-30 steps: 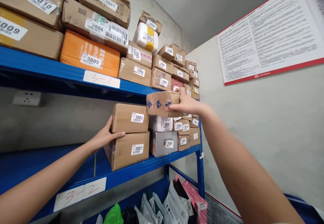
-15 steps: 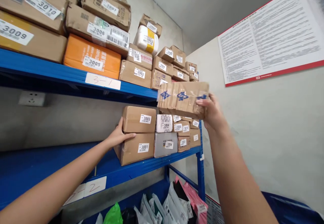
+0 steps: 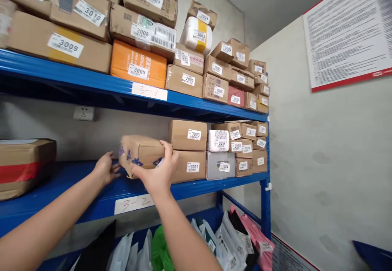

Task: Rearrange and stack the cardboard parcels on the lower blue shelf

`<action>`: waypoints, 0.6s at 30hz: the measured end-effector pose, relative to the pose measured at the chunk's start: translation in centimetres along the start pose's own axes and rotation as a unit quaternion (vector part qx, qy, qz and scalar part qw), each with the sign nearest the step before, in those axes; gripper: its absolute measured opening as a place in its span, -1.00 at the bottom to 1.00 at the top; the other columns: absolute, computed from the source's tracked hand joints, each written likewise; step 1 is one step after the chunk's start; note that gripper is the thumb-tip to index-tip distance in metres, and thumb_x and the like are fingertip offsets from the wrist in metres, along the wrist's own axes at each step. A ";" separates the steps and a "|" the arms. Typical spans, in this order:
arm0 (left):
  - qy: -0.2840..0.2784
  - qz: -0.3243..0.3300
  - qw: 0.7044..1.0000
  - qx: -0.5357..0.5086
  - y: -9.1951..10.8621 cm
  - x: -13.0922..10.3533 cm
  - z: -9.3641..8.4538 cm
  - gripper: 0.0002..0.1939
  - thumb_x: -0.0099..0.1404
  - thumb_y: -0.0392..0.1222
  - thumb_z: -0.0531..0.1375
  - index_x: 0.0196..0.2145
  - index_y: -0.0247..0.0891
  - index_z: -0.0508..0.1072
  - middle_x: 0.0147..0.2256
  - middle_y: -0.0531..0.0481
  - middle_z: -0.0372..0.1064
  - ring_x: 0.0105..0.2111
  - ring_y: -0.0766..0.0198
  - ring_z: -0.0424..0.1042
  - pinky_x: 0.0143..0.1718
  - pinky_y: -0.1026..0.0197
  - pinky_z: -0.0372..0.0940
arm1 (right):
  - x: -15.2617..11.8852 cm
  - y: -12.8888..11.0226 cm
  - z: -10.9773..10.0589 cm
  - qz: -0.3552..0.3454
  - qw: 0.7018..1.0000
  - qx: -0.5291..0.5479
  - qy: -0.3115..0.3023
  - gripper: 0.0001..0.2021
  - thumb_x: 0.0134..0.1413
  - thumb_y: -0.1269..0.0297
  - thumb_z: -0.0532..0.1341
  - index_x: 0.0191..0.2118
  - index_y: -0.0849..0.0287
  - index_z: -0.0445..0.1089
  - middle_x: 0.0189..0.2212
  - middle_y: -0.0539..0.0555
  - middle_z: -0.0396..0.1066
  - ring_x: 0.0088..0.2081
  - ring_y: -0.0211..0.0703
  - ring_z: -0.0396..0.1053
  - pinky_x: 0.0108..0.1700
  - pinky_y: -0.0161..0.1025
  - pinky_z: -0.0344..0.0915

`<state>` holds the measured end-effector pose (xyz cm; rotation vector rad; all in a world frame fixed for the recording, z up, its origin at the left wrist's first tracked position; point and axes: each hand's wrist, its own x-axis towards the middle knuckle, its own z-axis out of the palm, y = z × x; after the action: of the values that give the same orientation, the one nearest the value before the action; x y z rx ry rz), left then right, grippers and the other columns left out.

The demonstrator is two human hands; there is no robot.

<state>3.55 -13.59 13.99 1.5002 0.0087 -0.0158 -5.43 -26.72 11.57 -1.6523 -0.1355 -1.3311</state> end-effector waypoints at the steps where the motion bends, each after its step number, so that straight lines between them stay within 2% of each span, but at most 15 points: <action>1: 0.018 -0.017 1.000 0.003 -0.3 -0.5 -0.7 -0.36 0.33 0.01 -0.12 0.25 -0.44 0.00 0.22 -0.48 0.05 0.26 -0.18 0.10 0.09 -0.16 0.27 | -1.1 1.2 1.0 0.010 0.999 -0.042 0.011 -0.14 -0.52 0.10 0.48 0.09 0.02 0.30 -0.05 0.16 0.19 0.01 0.21 0.23 0.09 0.14 0.25; 3: 0.035 -0.002 0.999 0.016 -1.1 -1.7 -1.9 -0.36 0.21 -0.02 0.08 0.18 -0.38 0.12 0.22 -0.43 0.06 0.31 -0.14 -0.01 0.25 -0.16 0.07 | -2.9 3.5 2.4 0.018 0.992 -0.120 0.040 -0.15 -0.51 0.19 0.47 0.10 0.07 0.31 -0.07 0.21 0.15 0.01 0.30 0.17 0.08 0.20 0.21; 4: 0.045 0.032 0.998 0.034 -1.6 -2.4 -2.6 -0.33 0.11 -0.05 0.16 0.15 -0.33 0.17 0.21 -0.36 0.08 0.31 -0.10 -0.01 0.30 -0.11 0.01 | -3.6 4.4 2.8 0.013 0.987 -0.152 0.054 -0.16 -0.48 0.20 0.46 0.12 0.10 0.31 -0.06 0.24 0.13 0.01 0.33 0.15 0.06 0.23 0.20; 6: 0.077 0.168 0.977 0.108 -2.6 -3.7 -4.8 -0.26 -0.01 -0.05 0.21 0.15 -0.26 0.21 0.21 -0.28 0.08 0.28 -0.05 0.04 0.32 -0.05 -0.02 | -4.4 5.6 3.1 -0.013 0.978 -0.195 0.076 -0.18 -0.38 0.19 0.44 0.15 0.14 0.29 0.00 0.31 0.07 0.01 0.37 0.11 0.04 0.28 0.18; 7: 0.108 0.256 0.948 0.158 -2.9 -4.2 -6.4 -0.23 -0.01 0.00 0.22 0.16 -0.25 0.21 0.22 -0.27 0.05 0.27 -0.05 0.05 0.32 -0.05 -0.01 | -4.5 6.0 3.1 -0.031 0.974 -0.207 0.083 -0.20 -0.32 0.16 0.43 0.17 0.14 0.28 0.03 0.34 0.04 0.02 0.39 0.09 0.04 0.31 0.16; 8: 0.153 0.339 0.905 0.209 -3.0 -4.7 -8.3 -0.22 0.01 0.07 0.22 0.17 -0.25 0.22 0.21 -0.28 0.03 0.27 -0.06 0.05 0.32 -0.06 -0.02 | -4.6 6.2 3.1 -0.050 0.971 -0.215 0.090 -0.22 -0.27 0.14 0.42 0.17 0.14 0.28 0.07 0.37 0.00 0.04 0.41 0.07 0.04 0.34 0.15; 9: 0.210 0.403 0.855 0.251 -3.0 -5.1 -10.4 -0.23 0.05 0.13 0.20 0.17 -0.26 0.22 0.20 -0.29 0.02 0.27 -0.07 0.04 0.33 -0.07 -0.03 | -4.6 6.4 3.0 -0.069 0.968 -0.219 0.096 -0.24 -0.22 0.10 0.41 0.18 0.16 0.28 0.09 0.39 -0.03 0.06 0.43 0.05 0.04 0.36 0.13; 10: 0.280 0.440 0.807 0.277 -2.8 -5.4 -12.8 -0.23 0.09 0.18 0.18 0.18 -0.28 0.22 0.18 -0.30 0.02 0.27 -0.08 0.01 0.34 -0.07 -0.06 | -4.7 6.5 2.9 -0.093 0.965 -0.222 0.106 -0.25 -0.18 0.05 0.39 0.18 0.19 0.27 0.11 0.42 -0.04 0.08 0.46 0.04 0.04 0.39 0.12; 11: 0.357 0.447 0.766 0.294 -2.5 -5.6 -15.2 -0.20 0.12 0.23 0.15 0.18 -0.33 0.22 0.17 -0.33 0.01 0.28 -0.11 -0.01 0.34 -0.08 -0.08 | -4.9 6.7 2.8 -0.120 0.960 -0.224 0.121 -0.24 -0.13 -0.01 0.38 0.19 0.23 0.26 0.12 0.45 -0.05 0.10 0.49 0.03 0.04 0.41 0.11; 12: 0.430 0.427 0.735 0.305 -2.3 -5.7 -17.6 -0.16 0.12 0.26 0.12 0.19 -0.41 0.20 0.16 -0.38 0.01 0.28 -0.15 -0.03 0.34 -0.11 -0.09 | -5.2 6.9 2.8 -0.150 0.953 -0.223 0.140 -0.22 -0.10 -0.07 0.36 0.19 0.29 0.25 0.13 0.49 -0.04 0.11 0.51 0.03 0.04 0.42 0.12; 14: 0.535 0.352 0.696 0.326 -2.3 -5.5 -21.7 -0.05 0.11 0.32 0.03 0.21 -0.55 0.18 0.17 -0.47 -0.02 0.27 -0.27 -0.05 0.31 -0.22 -0.08 | -6.4 7.5 2.8 -0.216 0.938 -0.202 0.181 -0.22 -0.03 -0.08 0.34 0.20 0.36 0.23 0.10 0.52 0.03 0.10 0.48 0.09 0.03 0.36 0.16; 15: 0.563 0.318 0.682 0.342 -2.7 -5.2 -23.3 -0.02 0.12 0.33 -0.02 0.22 -0.60 0.16 0.19 -0.50 -0.04 0.26 -0.30 -0.06 0.29 -0.28 -0.08 | -7.2 7.8 3.0 -0.254 0.932 -0.182 0.183 -0.29 0.03 -0.02 0.32 0.19 0.35 0.24 0.06 0.49 0.11 0.08 0.40 0.16 0.04 0.30 0.18; 16: 0.574 0.296 0.670 0.366 -3.4 -4.9 -24.5 -0.01 0.14 0.32 -0.06 0.24 -0.64 0.13 0.21 -0.53 -0.07 0.27 -0.33 -0.06 0.27 -0.34 -0.10 | -8.1 8.0 3.2 -0.295 0.928 -0.167 0.155 -0.40 0.11 0.05 0.28 0.17 0.32 0.25 0.02 0.43 0.20 0.04 0.30 0.22 0.07 0.23 0.18; 18: 0.551 0.281 0.661 0.425 -5.5 -4.4 -25.8 -0.04 0.20 0.26 -0.11 0.25 -0.70 0.07 0.23 -0.58 -0.08 0.27 -0.34 -0.08 0.25 -0.42 -0.16 | -9.7 8.5 3.4 -0.361 0.916 -0.167 0.057 -0.58 0.22 0.16 0.16 0.12 0.27 0.28 -0.06 0.31 0.34 -0.03 0.15 0.32 0.11 0.13 0.13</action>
<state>-0.82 11.73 6.73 2.1506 0.5914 1.6113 -1.73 -24.23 -0.96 -1.8852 -0.5138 -2.0960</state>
